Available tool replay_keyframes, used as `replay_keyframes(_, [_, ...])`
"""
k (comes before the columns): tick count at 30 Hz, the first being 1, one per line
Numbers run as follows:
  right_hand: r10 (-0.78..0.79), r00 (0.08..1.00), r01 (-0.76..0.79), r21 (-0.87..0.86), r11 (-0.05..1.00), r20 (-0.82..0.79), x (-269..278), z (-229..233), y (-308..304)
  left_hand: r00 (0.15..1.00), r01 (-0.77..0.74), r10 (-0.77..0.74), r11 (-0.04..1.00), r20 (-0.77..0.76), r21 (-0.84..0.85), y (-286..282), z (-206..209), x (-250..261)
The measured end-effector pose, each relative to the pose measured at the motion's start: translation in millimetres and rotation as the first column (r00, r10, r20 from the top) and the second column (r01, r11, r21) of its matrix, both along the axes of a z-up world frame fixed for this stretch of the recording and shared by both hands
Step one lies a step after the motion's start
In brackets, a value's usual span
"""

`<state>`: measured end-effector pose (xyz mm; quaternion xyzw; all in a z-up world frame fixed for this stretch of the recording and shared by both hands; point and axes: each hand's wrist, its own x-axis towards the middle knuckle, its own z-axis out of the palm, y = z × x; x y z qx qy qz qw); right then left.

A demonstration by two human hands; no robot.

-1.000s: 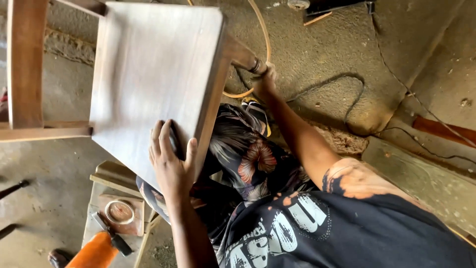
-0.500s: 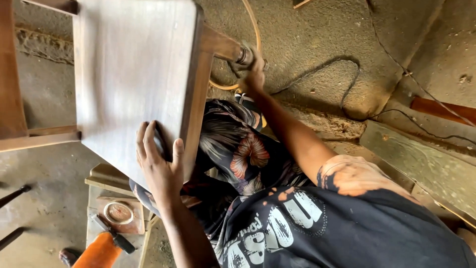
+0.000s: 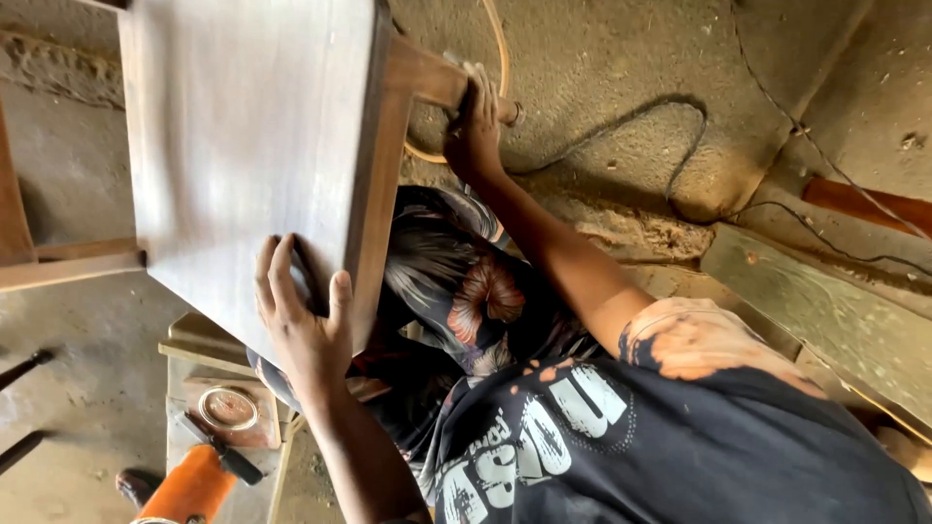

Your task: Sanding the wooden seat of a chair using sandpaper

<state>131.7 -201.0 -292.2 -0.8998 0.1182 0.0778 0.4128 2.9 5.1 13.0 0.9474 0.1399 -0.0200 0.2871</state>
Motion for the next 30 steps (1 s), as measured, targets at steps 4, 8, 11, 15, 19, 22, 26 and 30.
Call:
replay_keyframes(4, [0.083, 0.989, -0.099, -0.137, 0.986, -0.118, 19.4, 15.2, -1.1, 0.999, 0.006, -0.006, 1.000, 0.035, -0.006, 3.0, -4.2, 3.2])
replay_keyframes(8, [0.088, 0.995, -0.086, 0.039, 0.996, -0.053, 59.5, 44.0, -20.8, 1.000, 0.005, -0.005, 1.000, 0.011, 0.004, 1.9, -3.3, 0.9])
replay_keyframes(11, [0.504, 0.821, -0.444, 0.254, 0.859, -0.268, 92.8, 51.4, -42.4, 0.999, 0.000, 0.000, 1.000, 0.043, 0.002, 0.7, -6.2, 2.1])
replay_keyframes(15, [0.465, 0.713, -0.184, 0.500, 0.846, -0.524, 102.1, 62.8, -39.5, 1.000, -0.007, 0.007, 1.000, 0.016, 0.011, 2.7, -7.6, -0.2])
replay_keyframes(19, [0.334, 0.941, -0.301, -0.327, 0.896, 0.050, 65.7, -26.4, -20.3, 1.000, -0.018, 0.018, 1.000, -0.007, -0.001, 3.2, -3.4, 0.9])
replay_keyframes(22, [-0.263, 0.965, 0.253, -0.233, 0.939, -0.014, 35.8, -45.7, 17.7, 1.000, -0.014, 0.014, 1.000, 0.010, 0.005, -1.7, -2.1, 1.6])
replay_keyframes(26, [-0.482, 0.872, 0.489, -0.211, 0.846, 0.089, 27.5, -24.8, 37.5, 1.000, -0.026, 0.026, 1.000, -0.014, 0.005, 1.0, -2.6, 0.0])
replay_keyframes(30, [0.130, 0.931, -0.042, -0.254, 0.966, 0.341, 57.6, -73.3, -16.9, 1.000, -0.016, 0.016, 1.000, 0.022, -0.007, 4.1, -5.8, 6.7])
